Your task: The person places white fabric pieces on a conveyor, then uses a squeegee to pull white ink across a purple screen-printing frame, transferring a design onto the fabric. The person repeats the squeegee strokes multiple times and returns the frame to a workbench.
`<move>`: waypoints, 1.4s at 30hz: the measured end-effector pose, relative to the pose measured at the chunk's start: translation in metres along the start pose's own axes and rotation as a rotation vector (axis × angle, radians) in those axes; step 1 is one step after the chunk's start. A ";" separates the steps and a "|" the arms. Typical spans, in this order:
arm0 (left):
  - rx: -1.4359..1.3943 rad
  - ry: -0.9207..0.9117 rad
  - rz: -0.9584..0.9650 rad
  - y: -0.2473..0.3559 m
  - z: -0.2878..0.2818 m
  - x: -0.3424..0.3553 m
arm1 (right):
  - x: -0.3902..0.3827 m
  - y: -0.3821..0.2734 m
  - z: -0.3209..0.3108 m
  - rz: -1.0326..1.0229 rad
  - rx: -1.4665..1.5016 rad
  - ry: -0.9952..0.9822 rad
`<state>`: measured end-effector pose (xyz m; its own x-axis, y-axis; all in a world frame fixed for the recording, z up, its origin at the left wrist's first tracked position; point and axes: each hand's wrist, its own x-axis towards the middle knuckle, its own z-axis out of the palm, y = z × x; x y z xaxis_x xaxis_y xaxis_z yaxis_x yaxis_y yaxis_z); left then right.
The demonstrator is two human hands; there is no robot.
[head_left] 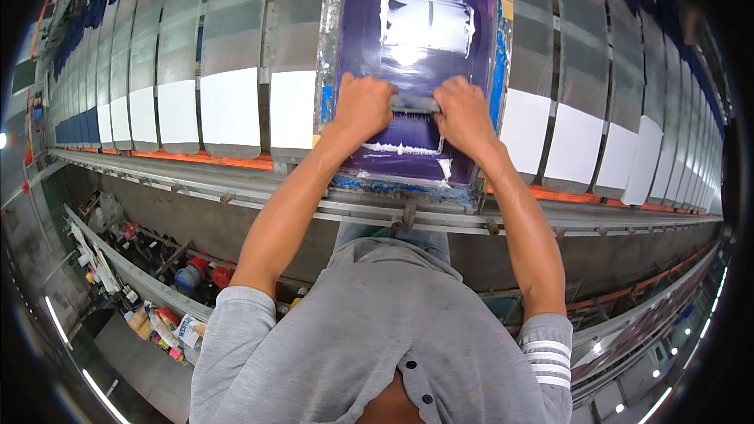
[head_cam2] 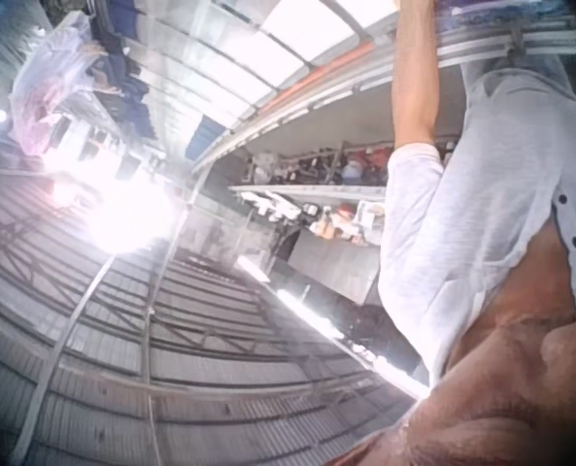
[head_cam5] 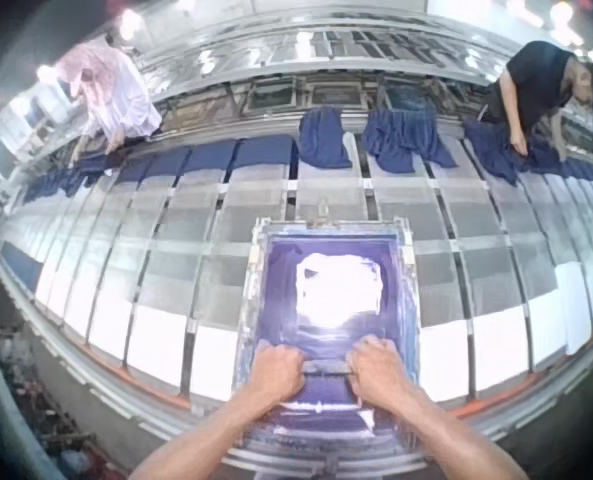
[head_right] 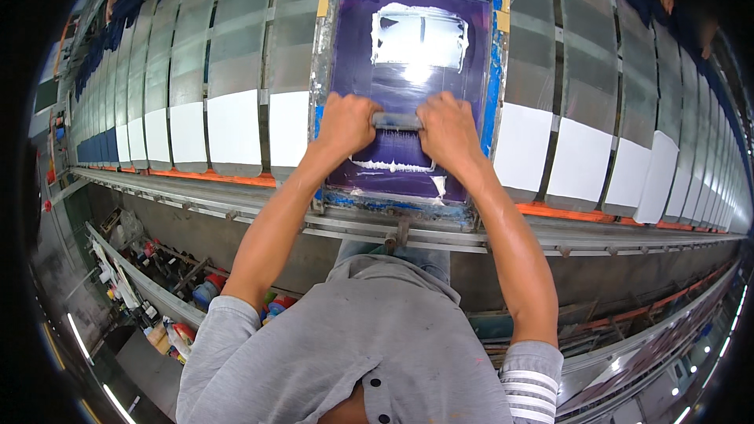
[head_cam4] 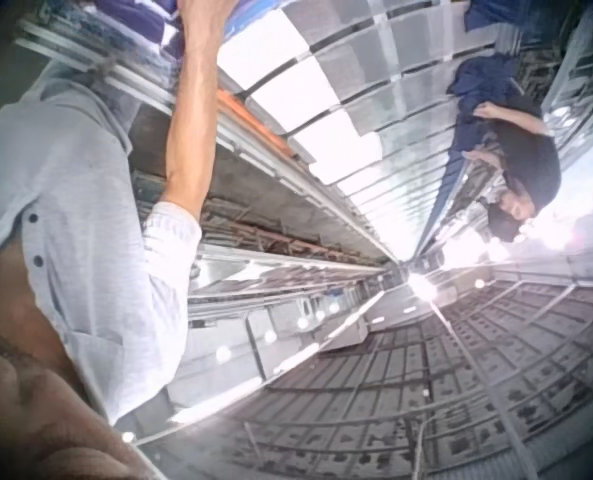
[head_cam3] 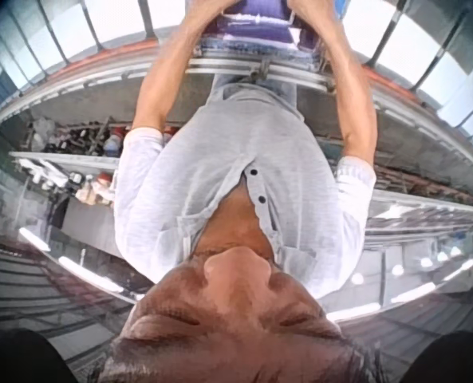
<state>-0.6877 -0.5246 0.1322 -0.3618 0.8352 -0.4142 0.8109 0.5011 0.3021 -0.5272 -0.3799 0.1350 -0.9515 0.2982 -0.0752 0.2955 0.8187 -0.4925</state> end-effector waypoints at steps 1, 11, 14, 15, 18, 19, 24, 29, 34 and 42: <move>0.015 -0.017 -0.004 -0.001 -0.002 0.006 | -0.004 0.000 0.006 -0.013 0.000 0.038; -0.035 0.064 0.034 0.000 0.029 -0.041 | -0.041 -0.017 0.020 0.002 0.016 -0.053; 0.026 0.048 0.019 -0.005 0.004 0.007 | 0.002 0.004 -0.001 0.021 0.027 -0.045; 0.040 0.055 0.022 -0.004 0.004 0.012 | 0.005 0.007 0.000 0.019 0.035 -0.014; -0.075 0.271 0.126 0.000 0.033 -0.024 | -0.028 0.004 0.033 -0.058 0.068 0.126; -0.089 0.255 0.092 0.006 0.044 -0.044 | -0.045 -0.008 0.039 -0.040 0.064 0.119; -0.095 0.137 0.077 0.013 0.046 -0.075 | -0.081 -0.019 0.029 0.030 0.251 0.014; -0.054 0.153 0.033 0.002 0.012 -0.021 | -0.049 0.050 -0.005 0.390 0.240 0.359; -0.104 0.359 0.092 0.014 0.038 -0.050 | -0.043 0.086 0.039 0.597 -0.071 0.394; -0.142 0.456 0.142 0.013 0.078 -0.123 | -0.038 0.085 0.037 0.604 0.031 0.533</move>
<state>-0.5967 -0.6389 0.1203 -0.4424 0.8956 0.0472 0.8076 0.3749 0.4552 -0.4697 -0.3402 0.0637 -0.4572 0.8854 0.0839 0.7359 0.4296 -0.5233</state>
